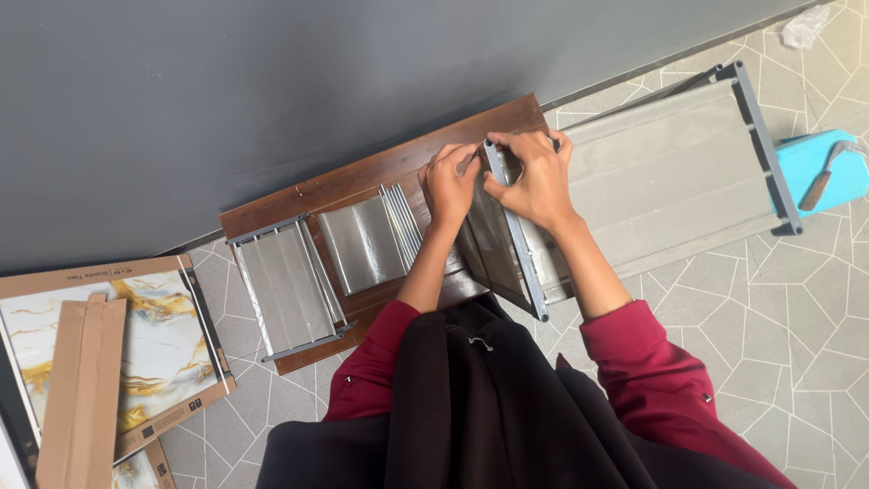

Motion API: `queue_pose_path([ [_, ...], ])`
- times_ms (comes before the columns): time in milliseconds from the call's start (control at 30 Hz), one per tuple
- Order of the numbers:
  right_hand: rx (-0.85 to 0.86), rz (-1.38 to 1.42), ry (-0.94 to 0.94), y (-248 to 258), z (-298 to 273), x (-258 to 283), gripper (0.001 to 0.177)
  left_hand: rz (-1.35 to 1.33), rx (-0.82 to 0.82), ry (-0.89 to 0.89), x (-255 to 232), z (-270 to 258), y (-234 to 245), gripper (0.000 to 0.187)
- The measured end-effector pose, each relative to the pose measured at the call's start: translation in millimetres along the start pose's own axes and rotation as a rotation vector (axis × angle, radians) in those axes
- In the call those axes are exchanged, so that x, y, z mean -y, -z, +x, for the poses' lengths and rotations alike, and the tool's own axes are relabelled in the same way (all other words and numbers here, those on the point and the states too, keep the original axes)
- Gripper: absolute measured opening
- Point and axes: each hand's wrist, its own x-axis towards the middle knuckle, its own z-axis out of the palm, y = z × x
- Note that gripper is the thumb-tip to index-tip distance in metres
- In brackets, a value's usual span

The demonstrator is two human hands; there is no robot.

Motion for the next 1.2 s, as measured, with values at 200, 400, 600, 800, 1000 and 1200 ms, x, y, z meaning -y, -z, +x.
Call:
queue_pose_path([
  [200, -0.031, 0.017, 0.001, -2, 1, -1, 0.047, 0.039, 0.023, 0.002, 6, 3, -7, 0.017],
  [400, -0.02, -0.003, 0.03, -2, 0, -4, 0.048, 0.088, 0.06, 0.033, -1, 7, -1, 0.016],
  [600, 0.007, -0.039, -0.018, -8, -4, -4, 0.048, 0.086, 0.113, 0.033, -4, 8, 6, 0.015],
  [800, 0.024, -0.097, 0.021, -9, 9, -12, 0.035, 0.079, 0.109, -0.002, 2, 11, 8, 0.016],
  [1000, 0.05, -0.197, -0.122, -59, 74, -8, 0.044, 0.104, 0.119, 0.035, 9, 7, -2, 0.017],
  [1200, 0.369, -0.366, -0.328, -78, 86, 0, 0.079, 0.083, 0.126, -0.002, 17, 8, -2, 0.037],
])
